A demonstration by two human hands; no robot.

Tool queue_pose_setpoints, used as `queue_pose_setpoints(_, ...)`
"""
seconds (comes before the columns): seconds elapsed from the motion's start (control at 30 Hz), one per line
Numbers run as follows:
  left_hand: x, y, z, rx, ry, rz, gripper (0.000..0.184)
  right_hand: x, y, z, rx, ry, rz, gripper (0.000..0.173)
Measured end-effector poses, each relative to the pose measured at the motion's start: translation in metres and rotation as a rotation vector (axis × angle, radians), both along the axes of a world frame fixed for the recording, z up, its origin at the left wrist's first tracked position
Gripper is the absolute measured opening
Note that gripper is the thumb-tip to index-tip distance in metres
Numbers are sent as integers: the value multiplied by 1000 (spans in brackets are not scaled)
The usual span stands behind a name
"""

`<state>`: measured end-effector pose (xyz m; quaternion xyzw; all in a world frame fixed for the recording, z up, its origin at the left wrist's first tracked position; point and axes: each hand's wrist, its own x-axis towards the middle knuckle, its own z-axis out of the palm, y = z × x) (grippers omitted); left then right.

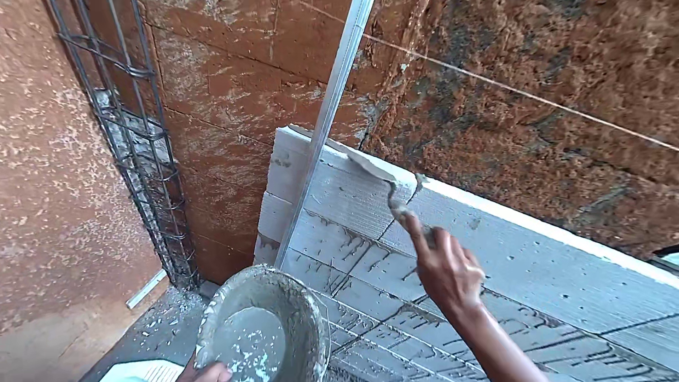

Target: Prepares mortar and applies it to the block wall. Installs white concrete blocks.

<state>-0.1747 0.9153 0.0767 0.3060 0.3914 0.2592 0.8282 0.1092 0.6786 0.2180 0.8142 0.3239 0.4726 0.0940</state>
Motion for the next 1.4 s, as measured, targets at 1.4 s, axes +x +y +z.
queue_pose_setpoints(1.4,36,15,42,52,-37,-56,56,20,52,9,69,82,30,58)
